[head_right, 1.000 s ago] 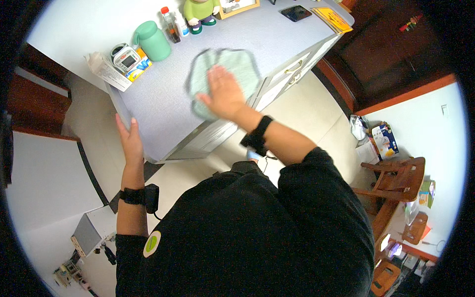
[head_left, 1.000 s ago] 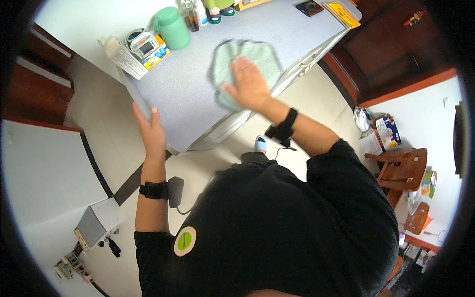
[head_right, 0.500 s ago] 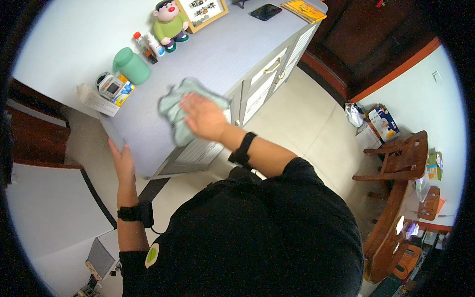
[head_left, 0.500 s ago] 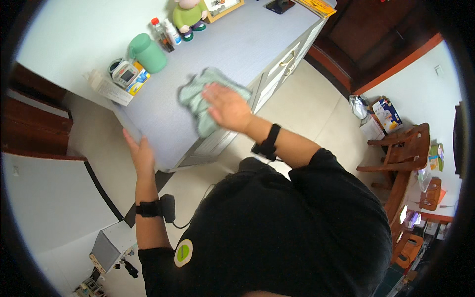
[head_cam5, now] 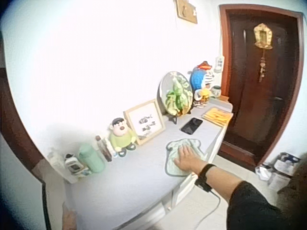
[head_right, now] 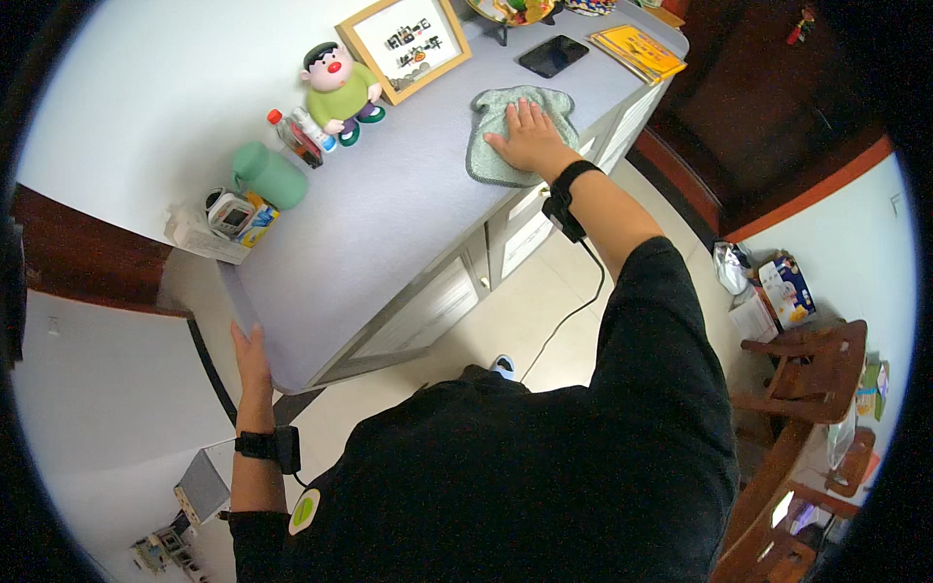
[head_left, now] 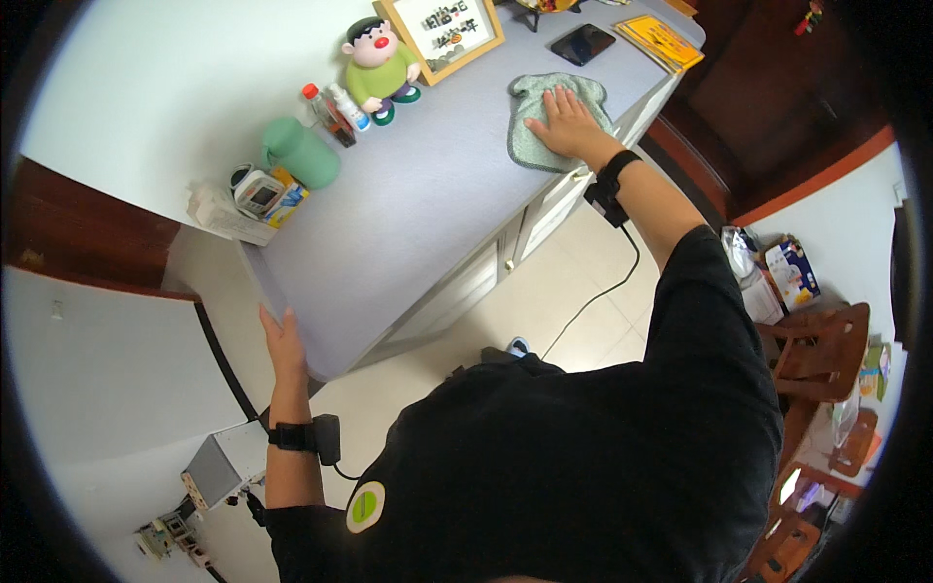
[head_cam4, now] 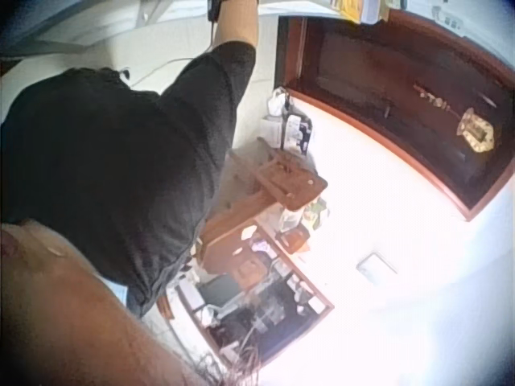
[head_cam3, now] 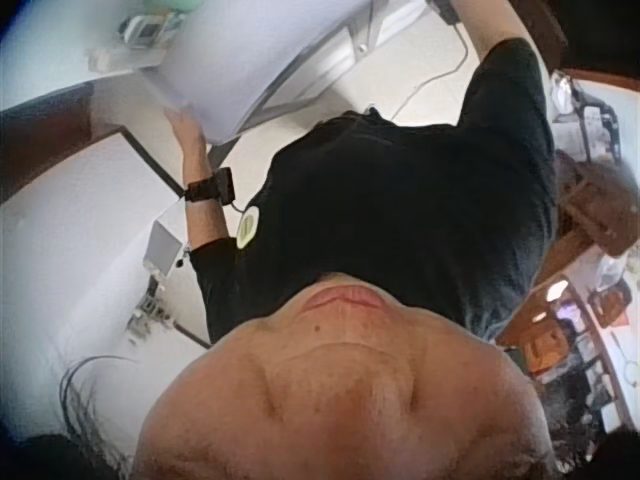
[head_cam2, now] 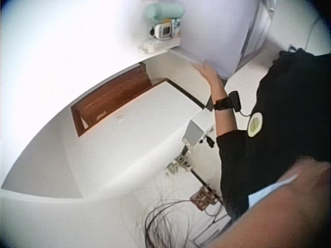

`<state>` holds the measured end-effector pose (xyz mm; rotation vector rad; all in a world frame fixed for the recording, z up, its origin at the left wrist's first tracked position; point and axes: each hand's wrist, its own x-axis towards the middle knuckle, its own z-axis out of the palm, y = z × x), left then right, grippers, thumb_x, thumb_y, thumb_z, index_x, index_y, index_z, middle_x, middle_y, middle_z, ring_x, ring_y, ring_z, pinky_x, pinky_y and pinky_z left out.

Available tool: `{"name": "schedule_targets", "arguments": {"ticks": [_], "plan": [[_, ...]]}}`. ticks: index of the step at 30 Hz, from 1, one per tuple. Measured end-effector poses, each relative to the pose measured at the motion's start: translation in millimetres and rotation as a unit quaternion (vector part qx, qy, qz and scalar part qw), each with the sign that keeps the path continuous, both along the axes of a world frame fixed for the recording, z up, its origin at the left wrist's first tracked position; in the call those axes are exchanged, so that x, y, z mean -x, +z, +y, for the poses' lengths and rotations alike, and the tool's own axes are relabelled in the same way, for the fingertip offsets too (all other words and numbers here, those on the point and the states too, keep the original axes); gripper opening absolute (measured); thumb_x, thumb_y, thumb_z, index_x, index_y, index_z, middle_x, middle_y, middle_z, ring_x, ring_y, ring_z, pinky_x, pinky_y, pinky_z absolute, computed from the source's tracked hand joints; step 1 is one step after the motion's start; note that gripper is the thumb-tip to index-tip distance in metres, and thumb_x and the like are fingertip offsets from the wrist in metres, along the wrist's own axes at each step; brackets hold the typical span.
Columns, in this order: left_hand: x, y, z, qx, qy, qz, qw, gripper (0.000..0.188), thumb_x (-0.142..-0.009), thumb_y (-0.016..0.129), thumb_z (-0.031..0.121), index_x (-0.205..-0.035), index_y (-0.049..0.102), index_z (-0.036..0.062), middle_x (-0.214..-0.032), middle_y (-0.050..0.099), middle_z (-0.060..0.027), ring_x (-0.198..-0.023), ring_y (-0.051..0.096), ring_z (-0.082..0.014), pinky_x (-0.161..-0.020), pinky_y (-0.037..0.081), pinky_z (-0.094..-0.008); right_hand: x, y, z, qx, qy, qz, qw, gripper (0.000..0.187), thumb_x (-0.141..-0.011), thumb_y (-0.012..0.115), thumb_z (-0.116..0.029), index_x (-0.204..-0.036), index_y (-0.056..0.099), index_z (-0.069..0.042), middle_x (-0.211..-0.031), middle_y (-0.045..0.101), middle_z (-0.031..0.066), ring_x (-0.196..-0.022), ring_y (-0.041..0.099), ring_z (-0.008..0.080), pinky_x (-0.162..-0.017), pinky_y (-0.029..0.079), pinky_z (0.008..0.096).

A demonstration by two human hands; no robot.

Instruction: The person wipes the surface of a desk and various items including a circular plaque, a framed picture, and a toy figurine using a cloth.

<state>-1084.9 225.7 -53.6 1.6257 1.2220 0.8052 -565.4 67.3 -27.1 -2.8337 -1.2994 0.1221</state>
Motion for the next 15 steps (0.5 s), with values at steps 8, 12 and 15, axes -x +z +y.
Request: {"name": "schedule_targets", "arguments": {"ticks": [8,12,15], "plan": [[-4.0,0.5,-0.6,-0.015,-0.001,0.033,0.999,0.066,-0.09,0.051,0.023,-0.139,0.015,-0.0019,-0.139,0.029,-0.0216,-0.128,0.031,-0.029,-0.104,0.026,-0.0343,28.6,9.7,97.0,0.02,0.028,0.044,0.998,0.079,-0.086,0.029,-0.062,-0.144,0.013,-0.009,-0.149,0.005,0.0152,-0.138,0.003,0.0341,-0.11,0.007,0.0435],[3.4,-5.4,-10.5,-0.032,0.008,0.049,0.998,0.064,-0.089,0.051,0.02,-0.138,0.017,-0.0027,-0.139,0.03,-0.0222,-0.127,0.032,-0.0288,-0.104,0.026,-0.0346,57.3,2.4,112.8,0.009,0.036,0.03,0.999,0.075,-0.087,0.028,-0.062,-0.144,0.014,-0.016,-0.15,0.006,0.0113,-0.138,0.003,0.0343,-0.109,0.005,0.049],[-13.3,8.3,-16.0,-0.037,0.016,0.085,0.996,0.063,-0.089,0.052,0.019,-0.138,0.018,-0.0034,-0.138,0.031,-0.0228,-0.126,0.034,-0.029,-0.103,0.028,-0.0348,76.5,4.7,107.6,-0.007,0.079,0.034,0.996,0.076,-0.087,0.028,-0.062,-0.144,0.013,-0.015,-0.15,0.007,0.0123,-0.137,0.003,0.0352,-0.109,0.005,0.0493]]}}
